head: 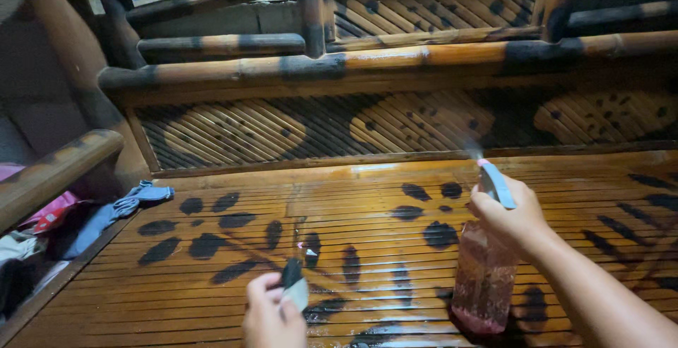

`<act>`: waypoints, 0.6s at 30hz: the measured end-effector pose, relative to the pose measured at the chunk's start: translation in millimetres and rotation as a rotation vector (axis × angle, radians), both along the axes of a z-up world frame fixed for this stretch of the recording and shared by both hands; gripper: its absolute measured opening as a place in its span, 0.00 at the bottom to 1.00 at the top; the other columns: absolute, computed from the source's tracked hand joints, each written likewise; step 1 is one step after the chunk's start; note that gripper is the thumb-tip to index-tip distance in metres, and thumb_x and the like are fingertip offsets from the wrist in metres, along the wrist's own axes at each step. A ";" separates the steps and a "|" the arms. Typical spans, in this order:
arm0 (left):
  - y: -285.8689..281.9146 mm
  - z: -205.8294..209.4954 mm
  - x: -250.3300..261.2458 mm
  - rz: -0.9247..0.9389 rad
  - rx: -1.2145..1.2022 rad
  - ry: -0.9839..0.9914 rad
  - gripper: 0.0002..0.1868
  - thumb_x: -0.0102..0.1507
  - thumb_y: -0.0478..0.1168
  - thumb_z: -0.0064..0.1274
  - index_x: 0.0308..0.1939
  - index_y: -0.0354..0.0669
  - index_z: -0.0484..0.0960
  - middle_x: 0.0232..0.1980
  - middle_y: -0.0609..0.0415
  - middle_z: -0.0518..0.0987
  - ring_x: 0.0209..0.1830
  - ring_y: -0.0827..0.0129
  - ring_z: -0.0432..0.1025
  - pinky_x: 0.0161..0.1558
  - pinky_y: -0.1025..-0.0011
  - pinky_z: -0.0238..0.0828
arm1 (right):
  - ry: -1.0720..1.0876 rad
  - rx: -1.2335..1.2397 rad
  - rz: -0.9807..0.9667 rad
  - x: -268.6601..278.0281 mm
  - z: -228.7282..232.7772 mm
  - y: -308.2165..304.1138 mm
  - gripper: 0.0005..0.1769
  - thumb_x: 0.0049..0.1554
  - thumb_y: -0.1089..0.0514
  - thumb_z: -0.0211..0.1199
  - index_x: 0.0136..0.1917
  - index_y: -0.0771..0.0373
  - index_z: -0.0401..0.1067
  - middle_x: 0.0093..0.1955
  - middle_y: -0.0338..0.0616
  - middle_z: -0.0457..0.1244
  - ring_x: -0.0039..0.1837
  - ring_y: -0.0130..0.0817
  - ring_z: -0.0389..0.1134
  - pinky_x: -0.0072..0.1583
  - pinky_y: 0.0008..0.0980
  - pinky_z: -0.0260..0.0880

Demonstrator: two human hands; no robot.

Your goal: The person wipes a bamboo bench surface with a white cloth, then sprays a pink liquid from a spray bottle and continues wiping the surface and the backrest. The person handles the cloth and spray bottle throughout the task.

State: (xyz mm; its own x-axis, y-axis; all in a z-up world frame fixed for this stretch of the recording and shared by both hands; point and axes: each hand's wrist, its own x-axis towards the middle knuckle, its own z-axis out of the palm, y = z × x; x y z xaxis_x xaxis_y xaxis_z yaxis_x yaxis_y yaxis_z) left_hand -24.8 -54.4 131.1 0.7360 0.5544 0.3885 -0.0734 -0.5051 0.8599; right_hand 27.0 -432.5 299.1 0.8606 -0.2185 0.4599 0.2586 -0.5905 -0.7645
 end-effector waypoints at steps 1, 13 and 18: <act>-11.9 19.3 -2.4 -0.035 -0.009 0.007 0.24 0.56 0.30 0.52 0.57 0.47 0.73 0.40 0.46 0.86 0.37 0.59 0.84 0.42 0.62 0.81 | -0.007 0.014 -0.005 1.7 -1.0 -4.6 0.12 0.52 0.53 0.61 0.43 0.65 0.76 0.35 0.44 0.69 0.38 0.34 0.69 0.44 0.36 0.70; -92.0 100.9 -5.0 -0.375 0.043 -0.027 0.18 0.59 0.31 0.49 0.54 0.44 0.70 0.39 0.44 0.83 0.41 0.52 0.80 0.45 0.57 0.75 | -0.099 -0.017 -0.080 9.0 -4.3 -54.9 0.12 0.53 0.54 0.62 0.48 0.60 0.76 0.40 0.42 0.70 0.42 0.30 0.70 0.47 0.34 0.70; -105.7 97.1 9.4 -0.444 0.047 0.089 0.18 0.59 0.30 0.49 0.53 0.45 0.70 0.38 0.45 0.82 0.40 0.52 0.79 0.45 0.58 0.75 | -0.286 -0.029 -0.134 23.0 -12.5 -84.9 0.15 0.54 0.51 0.63 0.52 0.59 0.76 0.47 0.42 0.70 0.49 0.30 0.70 0.53 0.33 0.69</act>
State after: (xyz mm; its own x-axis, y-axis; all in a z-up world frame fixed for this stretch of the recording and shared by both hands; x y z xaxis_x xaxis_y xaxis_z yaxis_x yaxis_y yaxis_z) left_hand -15.4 -160.1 228.1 0.9302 0.1606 0.3299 -0.2184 -0.4802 0.8495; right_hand 50.0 -517.4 286.6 0.6602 -0.3041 0.6868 0.3789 -0.6546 -0.6541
